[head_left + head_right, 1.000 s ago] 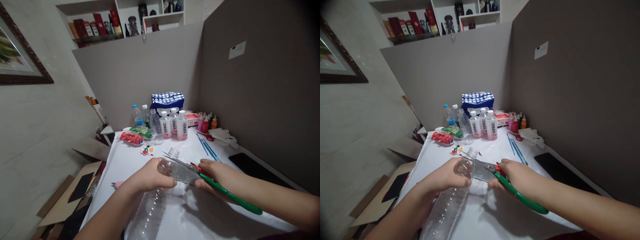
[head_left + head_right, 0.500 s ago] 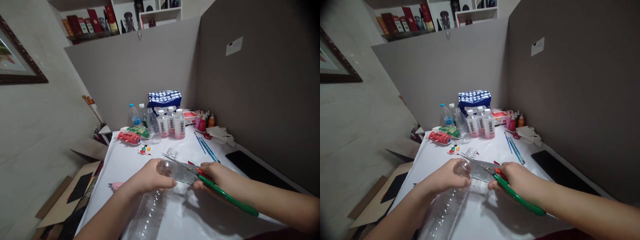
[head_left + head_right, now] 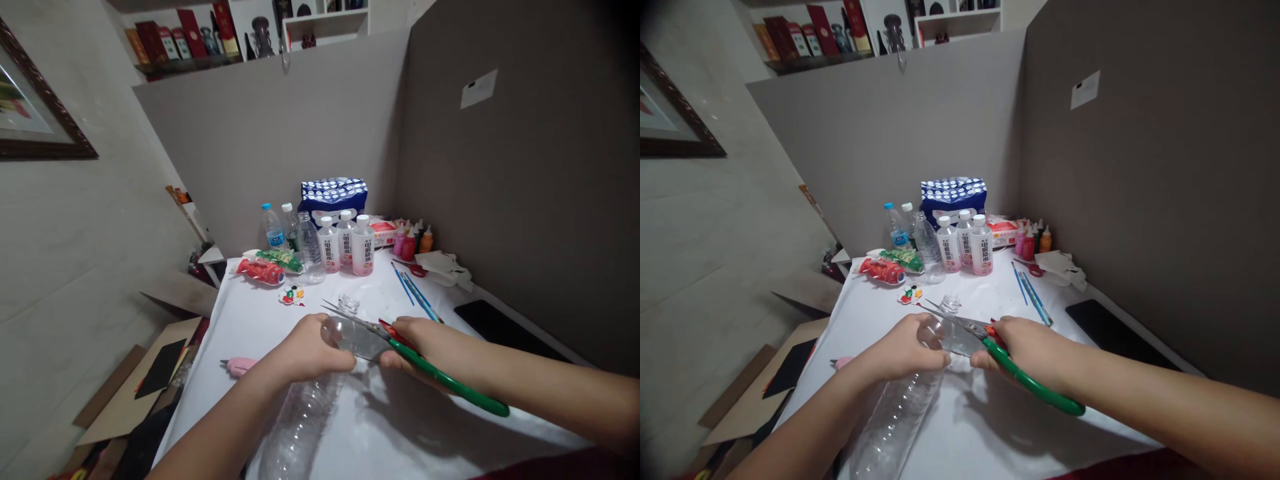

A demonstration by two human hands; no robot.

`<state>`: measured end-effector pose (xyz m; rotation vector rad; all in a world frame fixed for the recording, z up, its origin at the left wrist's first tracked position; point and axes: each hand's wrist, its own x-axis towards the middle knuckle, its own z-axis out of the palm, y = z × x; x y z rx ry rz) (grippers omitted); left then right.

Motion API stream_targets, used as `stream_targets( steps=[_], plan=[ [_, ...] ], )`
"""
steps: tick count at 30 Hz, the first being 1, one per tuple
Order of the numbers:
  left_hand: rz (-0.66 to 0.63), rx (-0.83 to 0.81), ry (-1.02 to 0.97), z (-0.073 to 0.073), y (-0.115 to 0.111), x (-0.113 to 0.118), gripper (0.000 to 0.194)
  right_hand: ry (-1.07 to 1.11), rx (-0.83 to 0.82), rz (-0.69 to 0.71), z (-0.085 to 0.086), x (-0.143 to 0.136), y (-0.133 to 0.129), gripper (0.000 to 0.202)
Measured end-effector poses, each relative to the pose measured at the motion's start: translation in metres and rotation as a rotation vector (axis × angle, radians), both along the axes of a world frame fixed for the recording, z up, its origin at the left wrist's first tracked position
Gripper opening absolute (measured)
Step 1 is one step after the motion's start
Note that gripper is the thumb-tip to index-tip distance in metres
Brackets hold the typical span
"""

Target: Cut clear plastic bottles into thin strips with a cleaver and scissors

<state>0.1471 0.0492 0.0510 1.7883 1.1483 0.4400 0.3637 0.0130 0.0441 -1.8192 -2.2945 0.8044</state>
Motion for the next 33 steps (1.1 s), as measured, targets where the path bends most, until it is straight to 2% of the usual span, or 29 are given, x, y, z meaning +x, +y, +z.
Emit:
stream_targets(
  steps=[6,13,19,25,30,33],
  plan=[
    [-0.078,-0.151,-0.010,-0.004,0.003,0.005,0.014,0.022,-0.060,-0.045,-0.007,0.006,-0.005,0.047],
    [-0.145,-0.187,0.044,-0.012,0.006,0.007,0.013,0.049,-0.105,-0.100,-0.017,0.010,-0.011,0.044],
    [-0.166,-0.119,0.021,-0.013,0.005,0.014,0.016,0.233,-0.114,-0.099,-0.028,0.007,-0.016,0.047],
    [-0.058,0.033,0.049,-0.003,0.002,0.005,0.037,0.411,-0.130,-0.166,-0.015,0.004,-0.014,0.050],
    [-0.172,-0.047,-0.072,0.007,-0.001,-0.004,0.041,0.684,0.094,-0.116,-0.002,-0.005,-0.002,0.049],
    [-0.214,-0.110,-0.141,0.017,-0.006,-0.006,0.039,0.797,0.085,-0.031,0.008,-0.018,0.002,0.042]
  ],
)
